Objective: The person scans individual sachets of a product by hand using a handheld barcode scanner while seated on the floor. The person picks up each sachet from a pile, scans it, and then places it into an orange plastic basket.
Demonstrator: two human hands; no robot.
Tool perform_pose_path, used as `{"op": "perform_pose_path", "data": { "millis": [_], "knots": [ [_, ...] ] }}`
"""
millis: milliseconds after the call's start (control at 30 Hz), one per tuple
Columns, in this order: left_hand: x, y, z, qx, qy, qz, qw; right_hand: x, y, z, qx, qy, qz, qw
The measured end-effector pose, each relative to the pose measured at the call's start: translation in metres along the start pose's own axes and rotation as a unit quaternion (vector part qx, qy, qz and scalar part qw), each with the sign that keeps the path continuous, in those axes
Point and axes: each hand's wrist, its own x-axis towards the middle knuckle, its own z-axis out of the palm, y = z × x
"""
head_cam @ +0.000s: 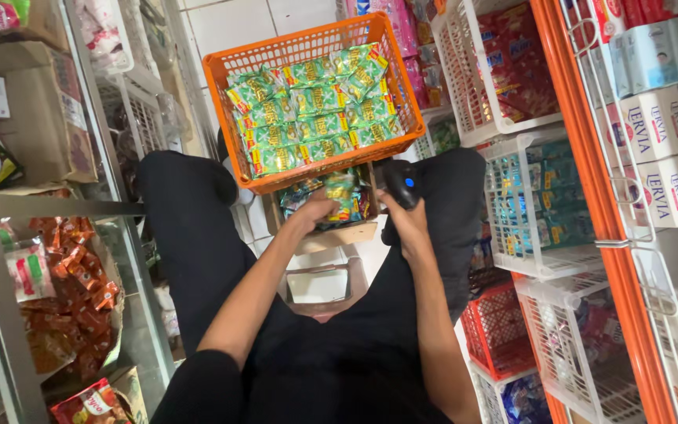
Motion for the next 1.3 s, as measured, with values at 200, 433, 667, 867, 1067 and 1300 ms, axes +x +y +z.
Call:
{"op": "perform_pose_path", "data": {
  "millis": [200,433,667,867,1067,1300],
  "knots": [
    [-0.079,0.055,0.044,0.044,-0.08,0.164,0.982,-0.007,-0.001,0.017,-0.108,-0.019,-0.023,0.994],
    [-0.153,0.08,0.033,0.072,-0.023,0.186,0.98,-0.012,0.006,0.032,-0.116,-0.053,-0.089,0.988],
    [-0.16,0.092,0.014,0.013,-0.034,0.241,0.97,-0.007,0.018,0.041,-0.039,-0.02,-0.041,0.998],
    [-0.163,0.101,0.003,0.03,0.066,0.371,0.926,-0.02,-0.005,0.058,0.105,-0.1,-0.049,0.988],
    [-0.15,0.096,-0.026,-0.201,0.157,0.266,0.93,-0.032,-0.011,0.062,-0.048,-0.103,-0.085,0.99],
    [-0.169,0.107,-0.034,-0.472,-0.289,0.278,0.785,-0.046,-0.014,0.063,0.019,-0.294,0.082,0.952]
  ]
}}
